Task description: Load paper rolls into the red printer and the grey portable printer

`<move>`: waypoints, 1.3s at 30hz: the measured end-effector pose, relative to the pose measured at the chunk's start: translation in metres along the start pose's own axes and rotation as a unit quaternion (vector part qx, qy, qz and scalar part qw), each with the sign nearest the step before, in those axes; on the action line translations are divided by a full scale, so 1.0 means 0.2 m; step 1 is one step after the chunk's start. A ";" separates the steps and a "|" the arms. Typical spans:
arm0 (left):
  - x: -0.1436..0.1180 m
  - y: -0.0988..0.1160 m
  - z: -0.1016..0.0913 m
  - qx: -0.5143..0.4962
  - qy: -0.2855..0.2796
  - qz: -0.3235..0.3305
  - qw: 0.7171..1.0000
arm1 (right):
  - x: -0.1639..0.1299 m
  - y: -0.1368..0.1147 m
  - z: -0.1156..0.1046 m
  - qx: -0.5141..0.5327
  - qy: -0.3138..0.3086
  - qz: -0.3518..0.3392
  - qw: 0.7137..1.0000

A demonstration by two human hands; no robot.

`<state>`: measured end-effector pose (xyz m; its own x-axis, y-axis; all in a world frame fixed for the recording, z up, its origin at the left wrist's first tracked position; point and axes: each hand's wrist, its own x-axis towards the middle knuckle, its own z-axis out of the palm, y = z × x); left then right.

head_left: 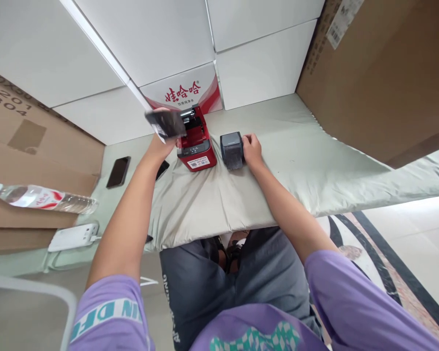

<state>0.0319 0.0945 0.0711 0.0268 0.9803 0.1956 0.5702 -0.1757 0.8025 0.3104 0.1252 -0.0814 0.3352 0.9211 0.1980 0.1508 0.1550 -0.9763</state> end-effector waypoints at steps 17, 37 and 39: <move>0.24 -0.14 0.12 0.375 -0.081 0.052 0.922 | 0.00 0.00 0.00 -0.007 0.002 0.007 1.000; 0.22 0.10 0.03 0.150 0.076 0.092 0.982 | 0.02 -0.01 -0.01 -0.002 0.001 0.004 1.000; 0.22 0.10 0.04 0.223 0.058 0.067 0.971 | 0.02 -0.01 -0.01 0.006 0.004 0.008 1.000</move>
<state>0.0511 0.1346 0.0902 0.0485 0.9300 0.3643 0.8676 -0.2199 0.4459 0.3135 0.1272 -0.0785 0.3441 0.9209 0.1829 0.1343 0.1445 -0.9803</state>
